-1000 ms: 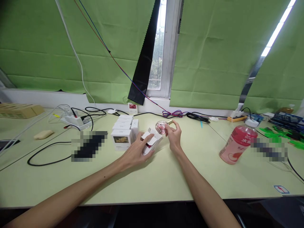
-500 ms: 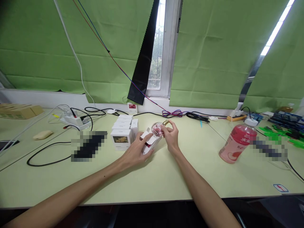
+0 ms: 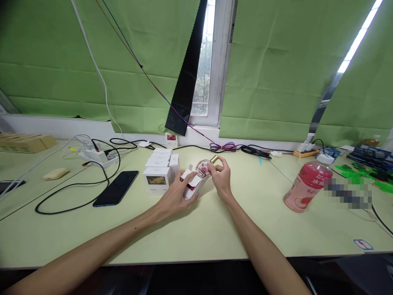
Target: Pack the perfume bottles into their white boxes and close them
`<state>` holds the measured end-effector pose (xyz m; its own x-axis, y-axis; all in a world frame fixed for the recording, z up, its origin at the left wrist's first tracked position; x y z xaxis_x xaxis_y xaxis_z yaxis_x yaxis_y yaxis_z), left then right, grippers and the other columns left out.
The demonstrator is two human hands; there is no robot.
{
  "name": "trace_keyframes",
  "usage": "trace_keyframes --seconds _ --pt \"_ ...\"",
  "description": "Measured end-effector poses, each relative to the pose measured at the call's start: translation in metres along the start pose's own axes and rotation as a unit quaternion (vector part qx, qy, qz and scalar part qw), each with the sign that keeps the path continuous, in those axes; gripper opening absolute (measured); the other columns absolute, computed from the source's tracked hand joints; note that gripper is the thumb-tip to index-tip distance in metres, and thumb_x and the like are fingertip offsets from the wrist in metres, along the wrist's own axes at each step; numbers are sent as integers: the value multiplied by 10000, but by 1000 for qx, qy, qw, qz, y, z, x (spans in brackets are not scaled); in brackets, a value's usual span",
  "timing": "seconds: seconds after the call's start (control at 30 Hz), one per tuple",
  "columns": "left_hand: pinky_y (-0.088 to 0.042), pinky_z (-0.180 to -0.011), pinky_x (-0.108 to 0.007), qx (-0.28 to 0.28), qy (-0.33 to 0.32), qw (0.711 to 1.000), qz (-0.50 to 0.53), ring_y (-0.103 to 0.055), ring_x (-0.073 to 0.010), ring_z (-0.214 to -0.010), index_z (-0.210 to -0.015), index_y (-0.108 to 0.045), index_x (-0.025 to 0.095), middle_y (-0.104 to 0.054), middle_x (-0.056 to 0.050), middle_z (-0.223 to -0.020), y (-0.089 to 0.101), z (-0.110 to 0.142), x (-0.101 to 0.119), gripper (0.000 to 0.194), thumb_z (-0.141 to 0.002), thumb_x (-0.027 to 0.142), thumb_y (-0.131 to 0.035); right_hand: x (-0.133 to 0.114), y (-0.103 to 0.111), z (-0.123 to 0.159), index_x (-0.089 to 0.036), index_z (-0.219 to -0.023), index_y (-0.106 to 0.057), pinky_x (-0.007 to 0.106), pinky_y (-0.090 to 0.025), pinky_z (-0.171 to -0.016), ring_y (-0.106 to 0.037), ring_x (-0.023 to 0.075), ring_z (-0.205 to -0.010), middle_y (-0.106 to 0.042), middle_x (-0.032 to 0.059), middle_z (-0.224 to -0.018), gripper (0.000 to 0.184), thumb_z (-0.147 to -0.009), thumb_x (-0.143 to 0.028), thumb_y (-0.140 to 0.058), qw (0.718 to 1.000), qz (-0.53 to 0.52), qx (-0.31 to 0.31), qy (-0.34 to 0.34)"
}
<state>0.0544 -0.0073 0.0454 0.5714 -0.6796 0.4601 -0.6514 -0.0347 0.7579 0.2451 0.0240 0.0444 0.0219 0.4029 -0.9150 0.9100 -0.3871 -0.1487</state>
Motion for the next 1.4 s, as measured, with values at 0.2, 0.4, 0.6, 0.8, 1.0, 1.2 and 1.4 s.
trace_keyframes --seconds 0.2,0.4,0.6,0.8,1.0,1.2,1.4 --pt "-588 -778 -452 8 -7 1000 0 -595 -201 -798 -1460 -419 328 -429 -131 -1282 -1 0 -1 614 -884 372 -629 -1 1 0 -158 -1308 -568 261 -407 -545 -556 156 -545 -596 -65 -566 661 -760 -471 -766 1000 25 -1 15" --pt "-588 -787 -455 13 -15 1000 6 -592 -192 -785 -1471 -423 330 -432 -130 -1276 0 0 0 623 -886 362 -636 -2 1 0 -156 -1317 -573 265 -421 -545 -559 157 -538 -594 -65 -570 663 -768 -481 -753 999 43 2 25" --pt "-589 -763 -443 19 -21 999 21 -588 -178 -754 -1473 -439 343 -444 -124 -1269 1 0 1 638 -874 342 -658 -5 -1 3 -149 -1329 -571 270 -443 -574 -580 164 -581 -612 -54 -596 657 -783 -469 -751 998 58 -5 35" --pt "-585 -806 -464 14 -13 999 27 -595 -187 -784 -1484 -421 340 -437 -122 -1264 1 -1 1 654 -873 336 -656 -9 -3 6 -152 -1351 -565 283 -488 -602 -622 180 -645 -630 -36 -665 679 -786 -479 -751 997 67 -20 45" --pt "-583 -828 -468 6 11 999 41 -602 -186 -800 -1515 -374 357 -423 -122 -1285 -1 0 -1 692 -881 340 -651 -10 -9 9 -166 -1337 -574 305 -522 -653 -651 195 -688 -654 -22 -682 628 -791 -426 -747 993 83 -45 70" --pt "-587 -822 -472 20 7 999 43 -609 -190 -800 -1501 -393 355 -433 -126 -1309 -2 1 -1 689 -868 333 -665 -6 -10 8 -167 -1284 -594 303 -512 -653 -647 198 -692 -672 -17 -663 607 -768 -436 -762 994 80 -37 61" --pt "-587 -822 -472 33 3 998 49 -623 -225 -875 -1493 -393 346 -449 -129 -1313 -2 1 -1 712 -846 302 -685 0 -10 7 -171 -1270 -590 311 -513 -658 -658 208 -698 -681 -12 -658 624 -758 -473 -780 996 61 -43 41"
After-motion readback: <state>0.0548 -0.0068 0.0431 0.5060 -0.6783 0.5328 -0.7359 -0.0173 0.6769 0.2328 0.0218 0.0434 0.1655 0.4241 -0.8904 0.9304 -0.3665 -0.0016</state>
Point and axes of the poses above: each hand's wrist, its own z-axis away from the middle knuckle, its own y-axis out of the back of the hand, x = y × z, the point moved 6 cm from there along -z, towards the middle knuckle
